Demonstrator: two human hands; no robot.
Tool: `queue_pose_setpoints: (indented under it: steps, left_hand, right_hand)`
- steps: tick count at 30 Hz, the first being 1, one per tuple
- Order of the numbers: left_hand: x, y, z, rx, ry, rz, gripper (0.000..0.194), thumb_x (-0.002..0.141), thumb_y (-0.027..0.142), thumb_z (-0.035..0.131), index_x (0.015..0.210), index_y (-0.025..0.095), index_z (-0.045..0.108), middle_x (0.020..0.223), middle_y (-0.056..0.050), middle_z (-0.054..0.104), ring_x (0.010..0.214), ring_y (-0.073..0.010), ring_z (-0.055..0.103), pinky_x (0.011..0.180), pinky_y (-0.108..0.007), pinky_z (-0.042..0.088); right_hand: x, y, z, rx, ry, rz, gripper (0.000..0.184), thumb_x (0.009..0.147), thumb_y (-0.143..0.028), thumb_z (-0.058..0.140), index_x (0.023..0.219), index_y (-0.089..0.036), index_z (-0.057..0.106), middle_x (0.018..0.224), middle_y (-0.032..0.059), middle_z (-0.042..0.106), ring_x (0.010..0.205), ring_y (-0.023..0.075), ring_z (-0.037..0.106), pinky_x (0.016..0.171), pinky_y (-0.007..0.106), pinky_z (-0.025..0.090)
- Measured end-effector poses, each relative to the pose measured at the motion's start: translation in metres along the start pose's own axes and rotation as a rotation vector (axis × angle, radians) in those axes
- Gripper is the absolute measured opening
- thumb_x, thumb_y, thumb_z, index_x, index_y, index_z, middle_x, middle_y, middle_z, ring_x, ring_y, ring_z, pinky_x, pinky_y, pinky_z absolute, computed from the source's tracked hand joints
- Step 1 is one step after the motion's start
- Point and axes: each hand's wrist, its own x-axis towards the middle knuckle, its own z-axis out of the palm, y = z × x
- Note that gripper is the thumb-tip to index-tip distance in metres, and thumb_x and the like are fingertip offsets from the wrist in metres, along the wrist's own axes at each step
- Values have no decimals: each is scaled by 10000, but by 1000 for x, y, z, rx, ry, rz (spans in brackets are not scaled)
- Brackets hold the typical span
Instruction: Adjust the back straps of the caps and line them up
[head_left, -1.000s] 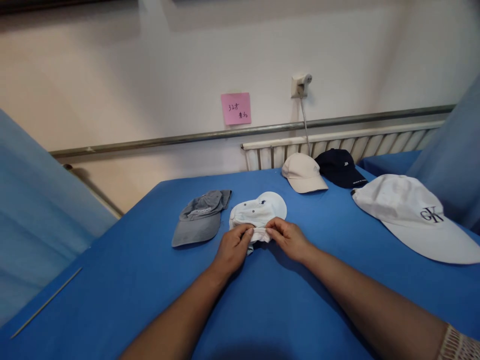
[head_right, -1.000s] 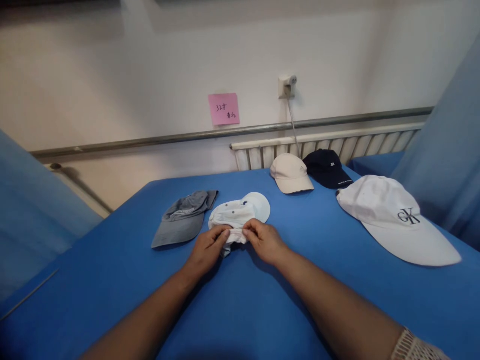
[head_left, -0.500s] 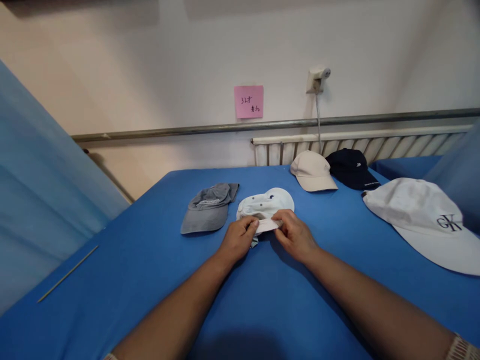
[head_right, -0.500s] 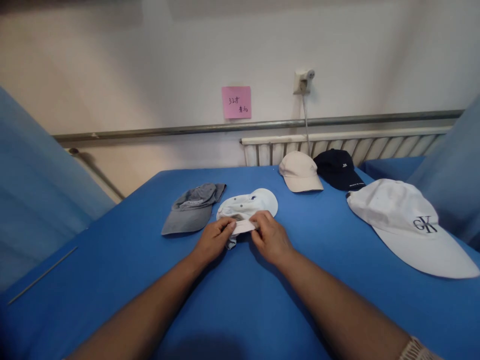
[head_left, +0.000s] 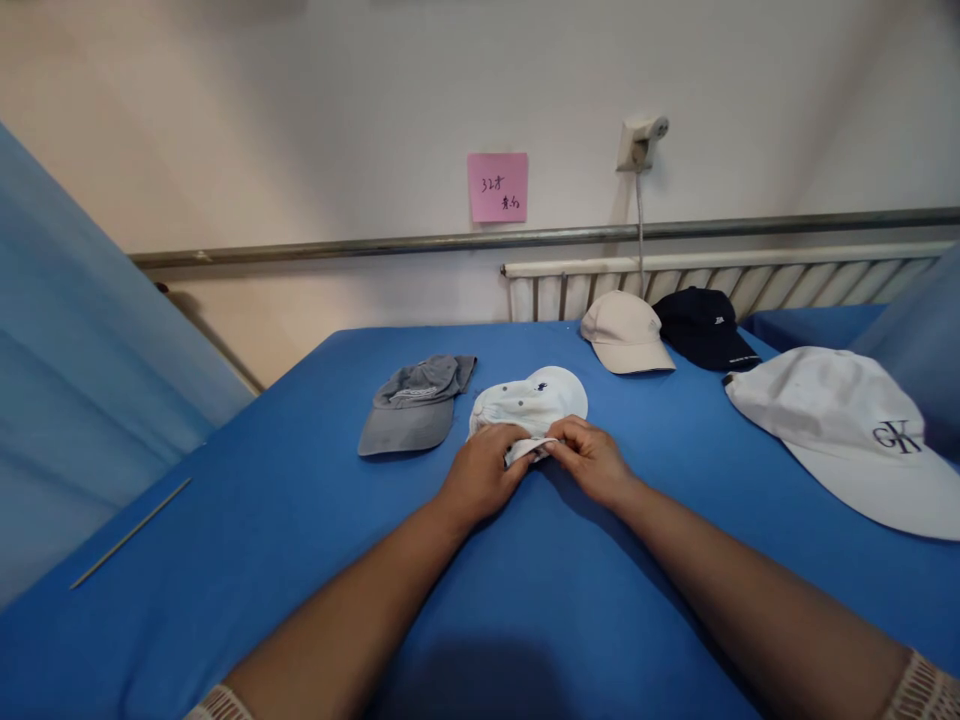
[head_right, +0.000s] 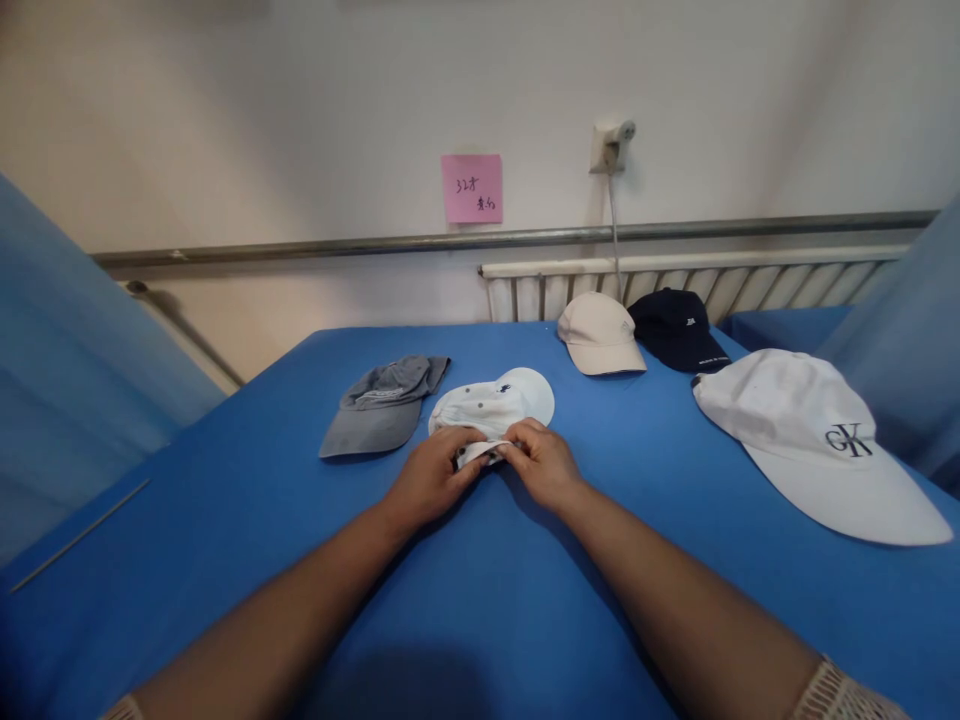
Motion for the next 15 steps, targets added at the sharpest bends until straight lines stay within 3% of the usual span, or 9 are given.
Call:
queue_pose_setpoints:
  steps: [3,7,11,15]
  left_hand:
    - [0,-2,2,-27,-16,9,158,834,220,589,974,185,652,971,-47,690,930,-201,610,831,-317,442]
    - [0,0,-1,-88,-90,57,122,838,207,581,937,188,649,915,-28,682,872,-179,601,795,-291,432]
    - [2,1,-6,-108,-149,123,92,854,252,579,866,179,633,848,-15,654,808,-161,576,758,-276,418]
    - [3,0,-8,-112,-170,166,198,869,343,578,775,170,597,794,-8,619,771,-151,549,731,-268,416]
  right_hand:
    - [0,-4,-1,114,-69,72,319,857,-406,528,624,-191,559,699,-4,522,649,133,485,614,246,371]
    - [0,-9,-3,279,-127,181,379,856,-496,503,645,-186,553,622,-31,440,580,119,410,554,242,321]
    - [0,-6,-1,295,-84,141,407,835,-511,531,596,-182,531,698,-9,484,621,122,436,584,248,346]
    - [-1,-1,7,239,-6,50,393,804,-479,584,550,-190,499,753,18,556,712,148,512,691,270,408]
